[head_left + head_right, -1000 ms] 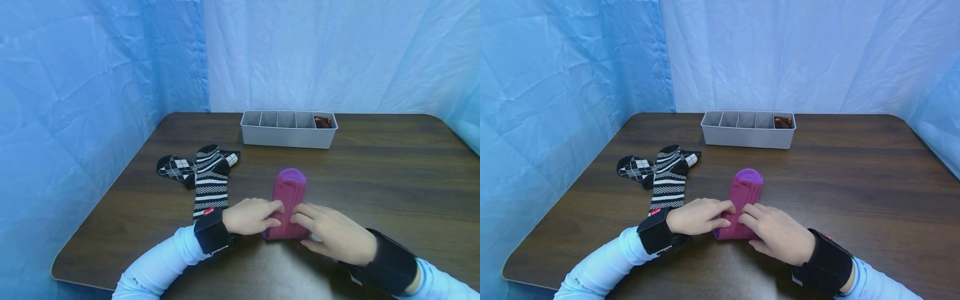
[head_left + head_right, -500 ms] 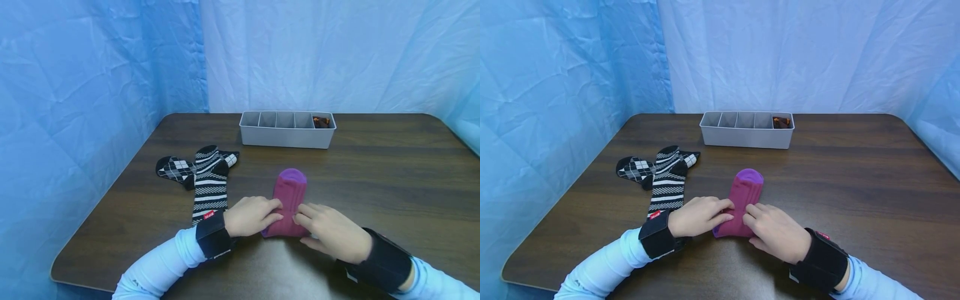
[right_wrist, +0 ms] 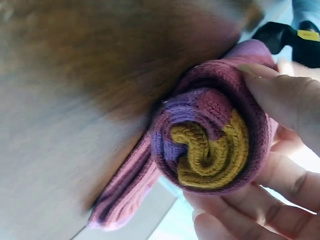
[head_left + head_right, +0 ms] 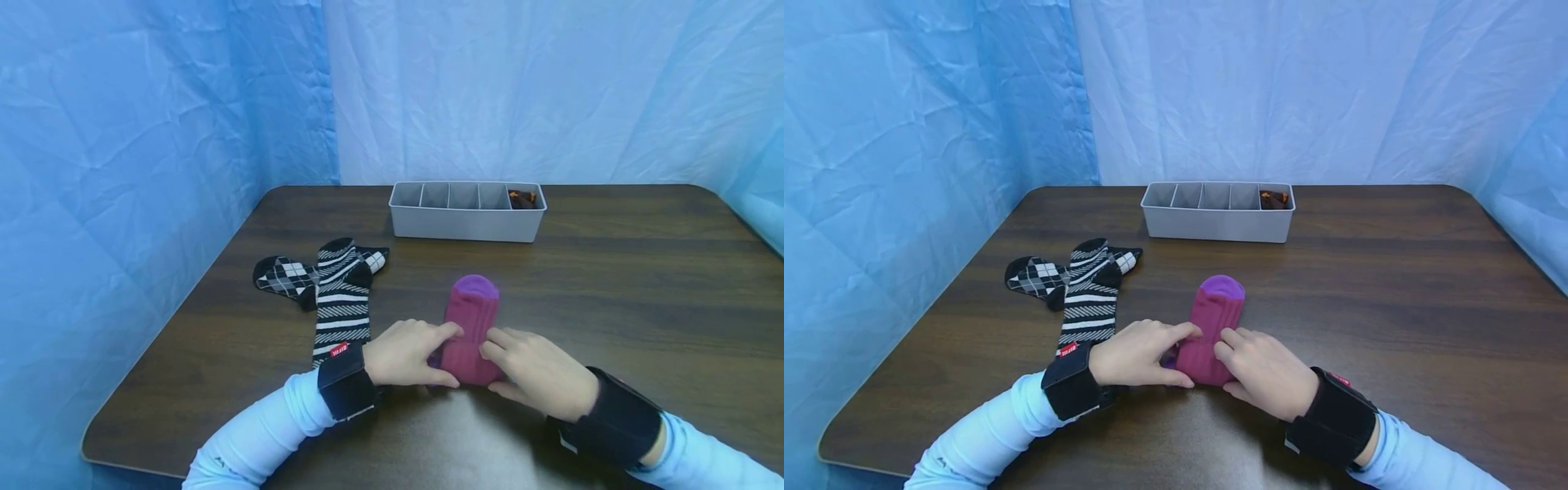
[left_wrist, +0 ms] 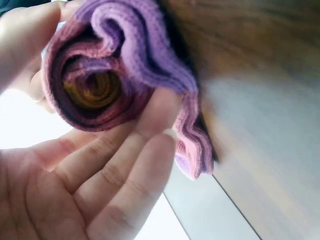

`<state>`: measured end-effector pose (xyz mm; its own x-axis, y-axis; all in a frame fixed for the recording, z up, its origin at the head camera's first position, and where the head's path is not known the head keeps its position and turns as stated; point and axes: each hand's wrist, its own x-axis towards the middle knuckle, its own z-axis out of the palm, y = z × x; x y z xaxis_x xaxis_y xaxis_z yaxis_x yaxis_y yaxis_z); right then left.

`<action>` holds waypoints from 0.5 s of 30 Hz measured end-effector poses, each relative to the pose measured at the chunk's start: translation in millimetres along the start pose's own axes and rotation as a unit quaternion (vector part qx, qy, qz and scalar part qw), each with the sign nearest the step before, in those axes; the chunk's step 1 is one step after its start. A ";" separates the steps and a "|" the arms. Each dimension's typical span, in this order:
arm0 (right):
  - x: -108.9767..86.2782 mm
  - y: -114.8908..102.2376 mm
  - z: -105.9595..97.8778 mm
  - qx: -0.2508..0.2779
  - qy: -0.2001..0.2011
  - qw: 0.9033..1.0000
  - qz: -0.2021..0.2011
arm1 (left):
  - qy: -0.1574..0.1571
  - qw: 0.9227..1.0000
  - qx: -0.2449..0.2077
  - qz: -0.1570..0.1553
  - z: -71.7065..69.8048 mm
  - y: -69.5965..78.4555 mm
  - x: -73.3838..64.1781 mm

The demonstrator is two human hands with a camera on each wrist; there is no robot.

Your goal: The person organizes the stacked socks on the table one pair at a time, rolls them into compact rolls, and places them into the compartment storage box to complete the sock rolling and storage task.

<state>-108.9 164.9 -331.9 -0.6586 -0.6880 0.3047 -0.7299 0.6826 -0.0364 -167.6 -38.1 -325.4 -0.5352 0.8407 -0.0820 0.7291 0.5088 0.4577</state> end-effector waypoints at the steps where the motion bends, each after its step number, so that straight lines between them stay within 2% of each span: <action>1: 0.4 0.1 0.3 0.000 0.001 1.000 0.000 | 0.001 1.000 0.000 -0.002 -0.2 0.0 -0.1; 6: 1.1 0.7 0.7 0.009 0.000 1.000 0.003 | 0.004 1.000 -0.005 -0.020 -0.1 1.4 0.7; 12: 0.2 0.7 0.9 0.011 -0.003 1.000 0.005 | 0.008 0.999 0.041 -0.006 1.8 3.0 1.1; 15: -0.8 -1.0 -1.3 0.016 -0.012 1.000 -0.003 | -0.007 0.999 0.039 -0.007 1.4 5.4 0.1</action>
<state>-107.4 165.1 -330.8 -0.6581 -0.6984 0.2812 -0.7393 0.6701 -0.0659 -163.1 -35.1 -324.2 -0.5399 0.8357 -0.1002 0.7530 0.5328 0.3861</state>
